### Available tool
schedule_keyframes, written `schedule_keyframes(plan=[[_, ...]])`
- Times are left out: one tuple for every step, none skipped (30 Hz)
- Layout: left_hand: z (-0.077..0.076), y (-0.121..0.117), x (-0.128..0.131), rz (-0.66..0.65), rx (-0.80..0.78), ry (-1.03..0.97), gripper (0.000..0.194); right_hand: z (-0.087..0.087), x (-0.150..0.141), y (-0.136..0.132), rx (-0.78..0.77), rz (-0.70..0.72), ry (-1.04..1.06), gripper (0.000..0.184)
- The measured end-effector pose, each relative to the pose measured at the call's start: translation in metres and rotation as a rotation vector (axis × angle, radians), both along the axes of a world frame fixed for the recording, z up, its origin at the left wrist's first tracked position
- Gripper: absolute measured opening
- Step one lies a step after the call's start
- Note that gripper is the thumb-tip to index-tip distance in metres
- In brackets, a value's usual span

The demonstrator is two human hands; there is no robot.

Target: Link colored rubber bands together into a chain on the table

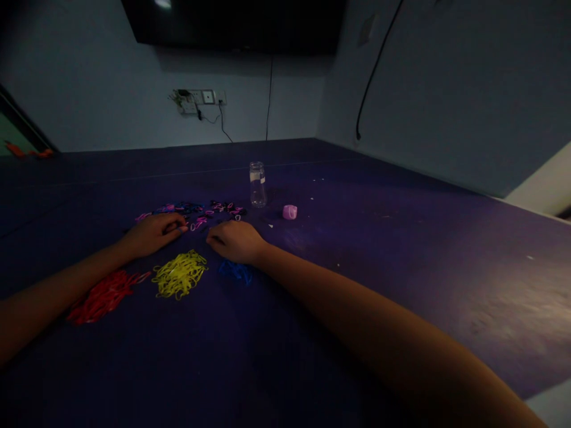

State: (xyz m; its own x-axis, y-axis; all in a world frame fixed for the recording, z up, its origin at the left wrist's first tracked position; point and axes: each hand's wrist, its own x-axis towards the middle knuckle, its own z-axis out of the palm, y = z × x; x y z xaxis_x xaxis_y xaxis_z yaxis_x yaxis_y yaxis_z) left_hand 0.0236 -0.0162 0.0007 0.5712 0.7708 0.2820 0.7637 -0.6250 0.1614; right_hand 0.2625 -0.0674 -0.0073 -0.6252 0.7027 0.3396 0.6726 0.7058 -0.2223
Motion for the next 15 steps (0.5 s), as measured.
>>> schedule_keyframes(plan=[[0.0001, -0.0001, 0.0001, 0.001, -0.003, 0.002, 0.027, -0.0001, 0.0001, 0.0003, -0.001, 0.005, 0.004, 0.025], [0.0002, -0.0002, 0.0002, 0.004, -0.004, 0.003, 0.028, -0.0002, 0.0003, 0.0005, 0.0, 0.011, 0.008, 0.025], [0.0003, -0.0003, 0.0003, 0.005, -0.005, 0.002, 0.028, -0.0001, 0.0005, 0.0007, 0.001, 0.017, 0.011, 0.025], [0.0005, -0.0005, 0.0005, 0.007, -0.005, 0.0, 0.028, 0.0001, 0.0007, 0.0008, 0.003, 0.022, 0.011, 0.026], [0.0006, -0.0006, 0.0006, 0.008, -0.004, -0.001, 0.028, 0.0004, 0.0009, 0.0008, 0.005, 0.025, 0.01, 0.026], [0.0008, -0.0008, 0.0007, 0.01, -0.003, -0.001, 0.028, 0.0008, 0.001, 0.0007, 0.004, 0.025, 0.006, 0.026], [0.001, -0.0009, 0.0008, 0.012, -0.002, 0.001, 0.028, 0.0012, 0.0011, 0.0006, 0.002, 0.022, 0.001, 0.025], [0.0013, -0.001, 0.0009, 0.014, -0.001, 0.003, 0.028, 0.0015, 0.0011, 0.0004, -0.002, 0.016, -0.003, 0.025], [0.0016, -0.0011, 0.001, 0.017, -0.003, 0.007, 0.028, 0.0018, 0.0011, 0.0002, -0.004, 0.01, -0.006, 0.025], [0.0019, -0.0011, 0.001, 0.021, -0.006, 0.013, 0.028, 0.0018, 0.0011, 0.0001, -0.004, 0.005, -0.007, 0.025], [0.0022, -0.0012, 0.001, 0.026, -0.012, 0.019, 0.028, 0.0016, 0.001, 0.0001, -0.002, 0.001, -0.007, 0.025], [0.0024, -0.0012, 0.0009, 0.032, -0.017, 0.023, 0.029, 0.0013, 0.001, 0.0003, 0.0, -0.001, -0.007, 0.025], [0.0026, -0.0012, 0.0008, 0.038, -0.022, 0.026, 0.029, 0.0009, 0.0009, 0.0006, 0.003, 0.001, -0.005, 0.026], [0.0027, -0.0012, 0.0006, 0.043, -0.028, 0.028, 0.03, 0.0004, 0.0009, 0.0009, 0.003, 0.003, -0.004, 0.026], [0.0026, -0.0012, 0.0005, 0.047, -0.03, 0.028, 0.03, 0.0, 0.0008, 0.0014, 0.001, 0.006, -0.002, 0.026]])
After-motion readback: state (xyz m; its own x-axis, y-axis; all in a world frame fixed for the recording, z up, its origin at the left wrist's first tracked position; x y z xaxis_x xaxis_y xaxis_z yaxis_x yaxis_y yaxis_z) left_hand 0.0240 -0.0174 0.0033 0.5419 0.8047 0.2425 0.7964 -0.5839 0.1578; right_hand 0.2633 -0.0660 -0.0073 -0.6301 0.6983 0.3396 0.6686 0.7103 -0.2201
